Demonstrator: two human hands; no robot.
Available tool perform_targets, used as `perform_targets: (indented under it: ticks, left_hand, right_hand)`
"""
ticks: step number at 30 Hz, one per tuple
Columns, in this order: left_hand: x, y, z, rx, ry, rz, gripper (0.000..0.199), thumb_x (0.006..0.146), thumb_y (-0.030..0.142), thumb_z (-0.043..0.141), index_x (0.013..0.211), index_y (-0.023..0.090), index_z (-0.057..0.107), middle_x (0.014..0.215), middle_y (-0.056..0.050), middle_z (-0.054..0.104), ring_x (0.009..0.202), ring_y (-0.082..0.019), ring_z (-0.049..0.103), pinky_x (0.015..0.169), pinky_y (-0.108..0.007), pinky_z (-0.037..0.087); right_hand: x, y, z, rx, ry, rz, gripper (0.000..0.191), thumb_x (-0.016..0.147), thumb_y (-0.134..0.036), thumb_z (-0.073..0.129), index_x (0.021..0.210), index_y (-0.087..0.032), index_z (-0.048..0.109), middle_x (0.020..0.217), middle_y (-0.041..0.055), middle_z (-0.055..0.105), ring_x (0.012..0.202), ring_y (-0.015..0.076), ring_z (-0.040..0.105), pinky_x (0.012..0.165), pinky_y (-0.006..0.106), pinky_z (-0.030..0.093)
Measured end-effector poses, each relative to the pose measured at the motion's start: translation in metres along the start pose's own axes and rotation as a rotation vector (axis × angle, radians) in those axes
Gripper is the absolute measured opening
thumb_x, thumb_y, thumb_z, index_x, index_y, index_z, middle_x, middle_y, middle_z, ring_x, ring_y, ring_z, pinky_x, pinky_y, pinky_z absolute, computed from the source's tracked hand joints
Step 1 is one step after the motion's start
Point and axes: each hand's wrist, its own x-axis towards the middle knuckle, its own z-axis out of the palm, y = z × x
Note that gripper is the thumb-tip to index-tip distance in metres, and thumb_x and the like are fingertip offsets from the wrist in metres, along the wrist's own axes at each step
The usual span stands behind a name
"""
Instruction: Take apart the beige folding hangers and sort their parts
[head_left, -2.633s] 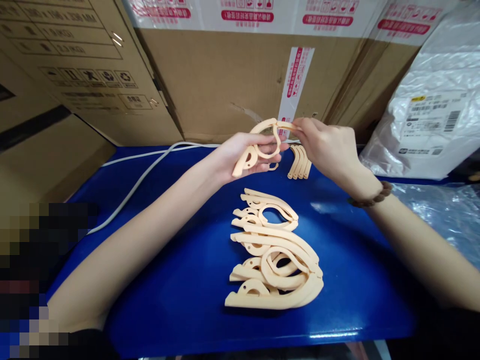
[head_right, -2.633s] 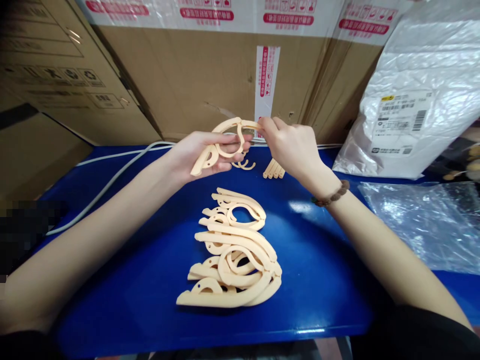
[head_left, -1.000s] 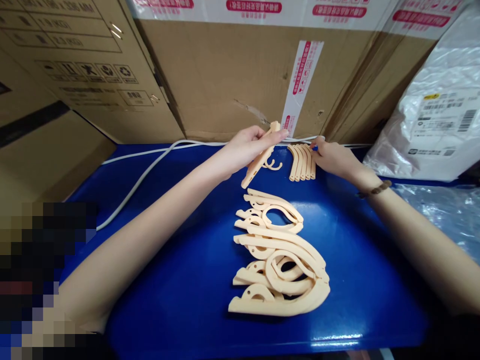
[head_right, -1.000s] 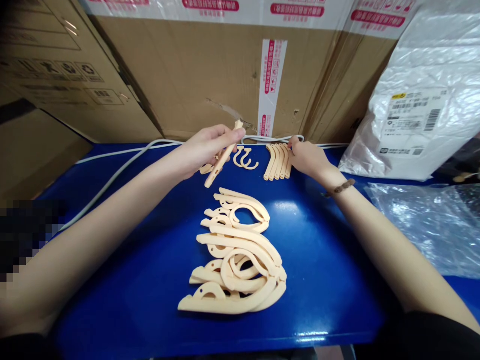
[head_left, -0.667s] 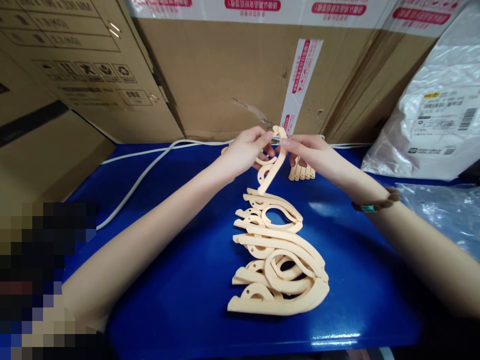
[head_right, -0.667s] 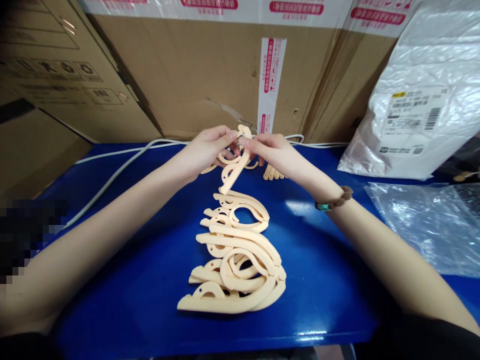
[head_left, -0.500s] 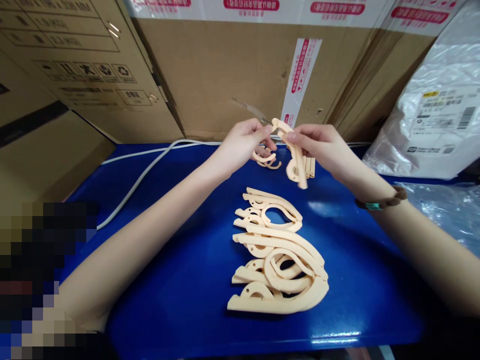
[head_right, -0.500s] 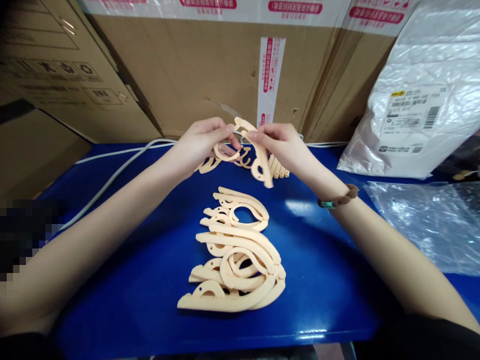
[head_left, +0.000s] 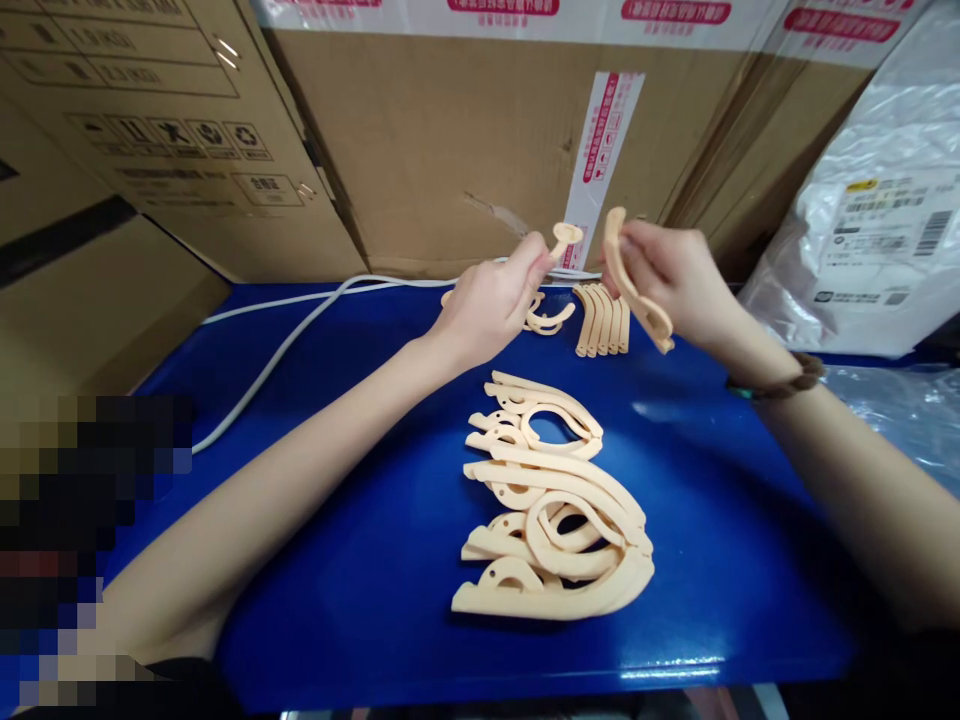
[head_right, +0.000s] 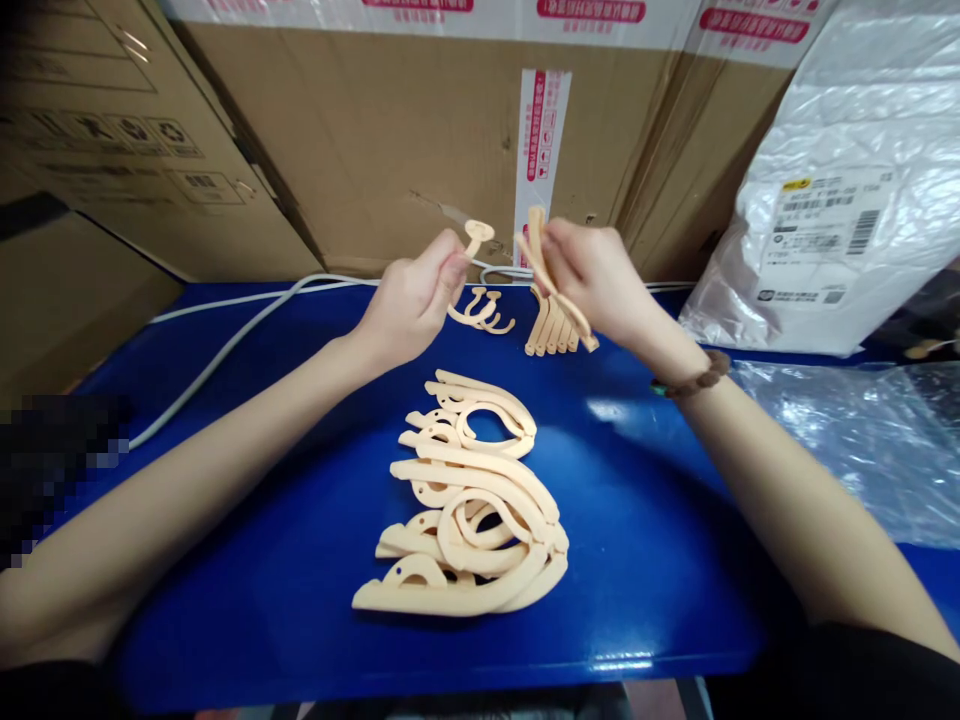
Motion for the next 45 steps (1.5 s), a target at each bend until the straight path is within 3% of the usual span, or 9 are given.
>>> perform_targets:
  ticks: [5,13,19,22,26,30,35,40,45]
  left_hand:
    - [0.018,-0.033,0.014,-0.122,-0.139,-0.234,0.029,0.104,0.024,0.037,0.078,0.023,0.049,0.065,0.001,0.052,0.062,-0.015,0.051,0.065,-0.029,0.035]
    - [0.025,-0.065,0.036,0.004,-0.196,-0.346,0.047,0.096,0.027,0.056,0.050,0.023,0.047,0.050,0.000,0.045,0.053,-0.016,0.045,0.061,-0.032,0.034]
    - [0.024,-0.058,0.032,0.026,-0.101,-0.354,0.045,0.082,0.034,0.078,0.052,0.022,0.046,0.052,0.000,0.045,0.059,-0.017,0.048,0.062,-0.031,0.035]
    - [0.022,-0.041,0.025,-0.036,-0.074,-0.359,0.046,0.094,0.052,0.063,0.062,0.020,0.054,0.062,-0.004,0.058,0.065,-0.017,0.056,0.063,-0.030,0.041]
    - [0.017,-0.012,0.012,-0.617,-0.366,-0.452,0.063,0.105,0.062,0.029,0.088,0.016,0.069,0.089,-0.013,0.074,0.082,-0.019,0.070,0.067,-0.027,0.053]
    - [0.017,0.006,-0.002,-0.886,-0.257,-0.503,0.030,0.106,0.034,0.046,0.092,0.015,0.064,0.098,-0.009,0.072,0.086,-0.014,0.071,0.079,-0.025,0.057]
    - [0.021,0.013,-0.017,-0.873,-0.115,-0.605,0.029,0.106,0.021,0.037,0.091,0.013,0.060,0.092,-0.007,0.071,0.072,-0.012,0.069,0.070,-0.025,0.058]
    - [0.018,0.024,-0.027,-0.747,-0.166,-0.556,0.031,0.107,0.023,0.039,0.088,0.013,0.061,0.067,0.000,0.057,0.040,-0.004,0.045,0.040,-0.017,0.034]
    - [0.012,0.033,-0.014,-0.618,-0.263,-0.569,0.036,0.109,0.036,0.040,0.084,0.017,0.056,0.054,0.006,0.040,0.036,-0.003,0.027,0.040,-0.018,0.020]
  right_hand:
    - [0.006,0.005,-0.008,0.503,0.058,0.192,0.023,0.103,-0.030,0.047,0.090,-0.022,0.064,0.065,-0.0022,0.056,0.056,0.0138,0.046,0.056,0.027,0.037]
    - [0.003,-0.001,-0.011,0.586,0.009,0.134,0.021,0.100,-0.034,0.052,0.091,-0.022,0.065,0.067,-0.0016,0.059,0.055,0.0130,0.045,0.057,0.026,0.041]
    - [0.003,-0.007,-0.010,0.599,0.091,0.087,0.017,0.099,-0.030,0.051,0.089,-0.021,0.061,0.067,-0.0008,0.062,0.053,0.0133,0.050,0.058,0.027,0.044]
    - [0.004,-0.011,-0.009,0.665,0.250,0.152,0.006,0.099,-0.023,0.047,0.094,-0.025,0.050,0.071,-0.0006,0.067,0.056,0.0153,0.058,0.057,0.028,0.047]
    - [0.004,-0.013,-0.008,0.702,0.454,0.151,0.018,0.094,-0.014,0.044,0.091,-0.028,0.033,0.098,0.0028,0.074,0.071,0.0155,0.068,0.062,0.027,0.054]
    - [0.005,-0.009,-0.008,0.495,0.456,0.140,0.026,0.086,-0.008,0.053,0.086,-0.027,0.035,0.106,0.0069,0.074,0.098,0.0181,0.071,0.079,0.028,0.058]
    - [-0.001,-0.015,-0.011,0.048,0.313,0.022,0.020,0.083,-0.011,0.061,0.098,-0.022,0.054,0.107,0.0090,0.073,0.098,0.0220,0.070,0.086,0.032,0.054]
    - [-0.012,-0.034,-0.003,-0.605,0.142,-0.116,0.029,0.105,-0.027,0.040,0.120,-0.020,0.063,0.114,0.0129,0.069,0.108,0.0317,0.065,0.084,0.038,0.050]
    - [-0.014,-0.039,0.017,-0.580,-0.028,-0.078,0.035,0.103,-0.020,0.031,0.114,-0.015,0.064,0.095,0.0166,0.071,0.089,0.0327,0.068,0.077,0.042,0.049]
